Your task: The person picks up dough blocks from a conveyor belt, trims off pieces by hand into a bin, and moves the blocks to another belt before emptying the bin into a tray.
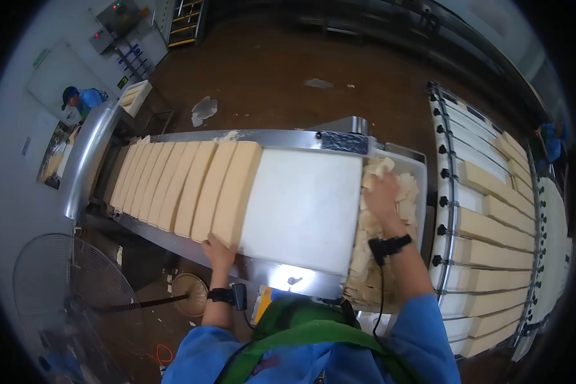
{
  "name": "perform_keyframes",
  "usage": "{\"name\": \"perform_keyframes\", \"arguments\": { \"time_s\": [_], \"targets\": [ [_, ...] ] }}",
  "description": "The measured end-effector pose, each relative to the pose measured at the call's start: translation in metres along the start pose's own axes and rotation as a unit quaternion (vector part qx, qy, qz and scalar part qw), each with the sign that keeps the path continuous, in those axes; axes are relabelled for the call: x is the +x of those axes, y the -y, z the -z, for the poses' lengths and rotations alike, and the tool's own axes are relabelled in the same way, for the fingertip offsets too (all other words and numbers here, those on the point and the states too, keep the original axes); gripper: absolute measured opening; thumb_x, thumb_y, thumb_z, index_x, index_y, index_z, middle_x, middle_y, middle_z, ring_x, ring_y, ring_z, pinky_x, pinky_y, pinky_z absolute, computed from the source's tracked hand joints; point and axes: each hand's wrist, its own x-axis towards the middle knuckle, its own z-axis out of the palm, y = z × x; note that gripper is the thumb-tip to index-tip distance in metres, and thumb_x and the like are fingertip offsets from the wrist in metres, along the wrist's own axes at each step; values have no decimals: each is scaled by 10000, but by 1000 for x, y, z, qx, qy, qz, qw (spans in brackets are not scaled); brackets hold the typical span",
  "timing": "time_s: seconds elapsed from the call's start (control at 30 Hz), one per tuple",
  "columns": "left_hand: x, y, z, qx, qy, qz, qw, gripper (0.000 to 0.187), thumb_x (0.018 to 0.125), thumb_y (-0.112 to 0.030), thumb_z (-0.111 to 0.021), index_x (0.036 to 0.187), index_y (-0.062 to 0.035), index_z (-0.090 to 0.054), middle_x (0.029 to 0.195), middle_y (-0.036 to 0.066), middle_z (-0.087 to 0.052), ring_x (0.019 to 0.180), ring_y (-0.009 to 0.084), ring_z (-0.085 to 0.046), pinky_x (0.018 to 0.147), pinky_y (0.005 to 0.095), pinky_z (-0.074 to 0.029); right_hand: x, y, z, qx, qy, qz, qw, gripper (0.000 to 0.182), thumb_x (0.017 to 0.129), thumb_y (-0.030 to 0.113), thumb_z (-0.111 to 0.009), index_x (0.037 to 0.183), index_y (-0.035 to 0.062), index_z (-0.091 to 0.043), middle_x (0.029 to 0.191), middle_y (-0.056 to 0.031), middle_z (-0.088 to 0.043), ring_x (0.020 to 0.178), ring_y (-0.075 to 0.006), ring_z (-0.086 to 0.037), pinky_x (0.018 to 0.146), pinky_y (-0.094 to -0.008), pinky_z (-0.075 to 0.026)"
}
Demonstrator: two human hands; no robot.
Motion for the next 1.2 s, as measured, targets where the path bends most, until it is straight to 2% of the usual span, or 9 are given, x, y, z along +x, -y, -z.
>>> {"name": "perform_keyframes", "arguments": {
  "time_s": [0.17,0.33,0.53,0.63,0.77,0.93,1.03,1.17,1.2],
  "targets": [
    [9,-11,16,-22,73,-38,996,938,613,-247,-806,1305,54,-248,1152,269,-362,1037,440,-462,868,447,-437,8,172,-73,23,150,84,985,723,796,390,-603,1368,30,-345,1470,-183,-213,1330,-336,-243,1067,-464,-222],
    [19,-17,32,3,152,-58,987,991,606,-308,-820,1314,54,-228,1129,250,-375,923,415,-543,775,425,-496,37,285,-95,115,127,114,979,713,822,522,-520,1385,120,-346,1480,-166,-193,1276,-345,-317,1014,-449,-313],
    [23,-27,36,55,196,-53,978,1014,613,-314,-820,1322,67,-204,1144,266,-370,912,414,-553,759,414,-506,55,332,-95,80,127,105,983,668,829,529,-502,1336,107,-396,1451,-198,-235,1220,-345,-385,972,-406,-377],
    [21,-26,32,36,177,-91,979,970,628,-292,-801,1318,66,-221,1153,271,-371,929,425,-543,783,432,-497,54,318,-77,73,112,81,988,672,777,467,-569,1298,81,-393,1387,-202,-301,1188,-334,-410,922,-406,-420],
    [22,-25,20,-14,182,-225,957,886,671,-271,-757,1333,7,-240,1160,281,-364,914,447,-536,802,465,-484,54,255,-38,102,147,-111,978,675,713,383,-643,1261,56,-421,1188,-200,-409,1120,-349,-448,927,-424,-403],
    [-9,-92,10,-49,327,-275,903,949,683,-227,-742,1374,-60,-113,1186,304,-316,914,471,-522,791,488,-479,34,133,-32,115,35,-201,972,906,687,457,-662,1347,-18,-263,1473,-284,45,1120,-485,-454,838,-514,-441],
    [-34,-133,-17,-29,277,-265,923,890,692,-216,-720,1365,-53,-161,1182,312,-311,947,484,-508,827,475,-468,22,85,-11,190,61,-283,938,907,689,408,-679,1342,-45,-242,1463,-305,42,1125,-478,-463,875,-503,-435],
    [-59,-208,-34,-92,162,-337,923,766,682,-48,-678,1334,-45,-276,1246,307,-247,1056,471,-439,924,432,-411,7,-3,23,306,-83,-377,870,826,701,322,-671,1313,-23,-237,1378,-277,-183,1124,-445,-444,906,-487,-404],
    [-66,-233,-35,-122,132,-346,921,744,676,-5,-665,1325,-46,-303,1269,302,-224,1090,462,-412,946,417,-394,5,-30,19,376,-190,-331,845,761,725,284,-650,1291,-26,-247,1287,-255,-279,1117,-429,-427,949,-458,-373]
  ]
}}
